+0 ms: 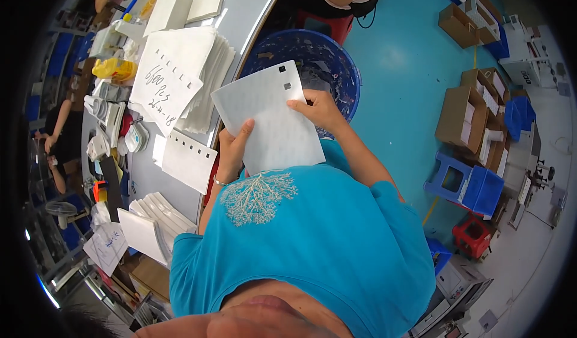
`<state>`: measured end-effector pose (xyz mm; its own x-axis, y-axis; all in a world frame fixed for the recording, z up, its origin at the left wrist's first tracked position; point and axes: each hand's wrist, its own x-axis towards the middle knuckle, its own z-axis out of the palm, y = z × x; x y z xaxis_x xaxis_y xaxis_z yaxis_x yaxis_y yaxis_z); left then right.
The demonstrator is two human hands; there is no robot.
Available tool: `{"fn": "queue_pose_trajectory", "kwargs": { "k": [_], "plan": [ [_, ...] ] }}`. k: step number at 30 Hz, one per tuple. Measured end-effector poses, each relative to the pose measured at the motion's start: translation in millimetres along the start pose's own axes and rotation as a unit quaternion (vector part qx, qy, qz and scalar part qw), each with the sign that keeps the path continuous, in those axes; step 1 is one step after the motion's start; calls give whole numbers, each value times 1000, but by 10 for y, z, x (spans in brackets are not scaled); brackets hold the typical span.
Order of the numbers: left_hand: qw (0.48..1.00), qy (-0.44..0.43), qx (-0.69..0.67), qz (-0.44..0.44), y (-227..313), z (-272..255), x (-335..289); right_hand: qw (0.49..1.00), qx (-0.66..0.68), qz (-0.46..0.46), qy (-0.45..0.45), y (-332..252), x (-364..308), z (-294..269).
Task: Inspecting and sorting white sheets of material at a manufacturing workstation.
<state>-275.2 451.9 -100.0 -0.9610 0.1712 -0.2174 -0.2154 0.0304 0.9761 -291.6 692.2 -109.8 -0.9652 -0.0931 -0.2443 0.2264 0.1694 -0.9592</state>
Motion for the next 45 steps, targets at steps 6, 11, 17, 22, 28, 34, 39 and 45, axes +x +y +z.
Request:
{"fn": "queue_pose_trajectory", "kwargs": {
  "k": [6, 11, 17, 22, 28, 34, 39, 45],
  "plan": [
    [1000, 2, 5, 3, -30, 41, 15, 996, 79, 1, -45, -13, 16, -96],
    [999, 35, 1, 14, 62, 93, -65, 996, 45, -20, -68, -111, 59, -153],
    [997, 72, -20, 6, -28, 157, -87, 993, 82, 39, -79, -36, -6, -254],
    [998, 68, -16, 4, 10, 205, -99, 979, 122, 51, -157, -4, -45, -288],
    [994, 84, 53, 38, 23, 207, -153, 995, 41, 10, -87, 101, -82, -116],
    [996, 85, 18, 24, -21, 164, -193, 996, -47, -13, -74, 68, -140, -67],
    [997, 71, -12, -19, -81, 78, -207, 987, -43, 65, -142, 34, -93, -222],
    [997, 74, -32, -10, -84, 71, -184, 989, 35, 40, -138, 160, -114, -118]
  ]
}}
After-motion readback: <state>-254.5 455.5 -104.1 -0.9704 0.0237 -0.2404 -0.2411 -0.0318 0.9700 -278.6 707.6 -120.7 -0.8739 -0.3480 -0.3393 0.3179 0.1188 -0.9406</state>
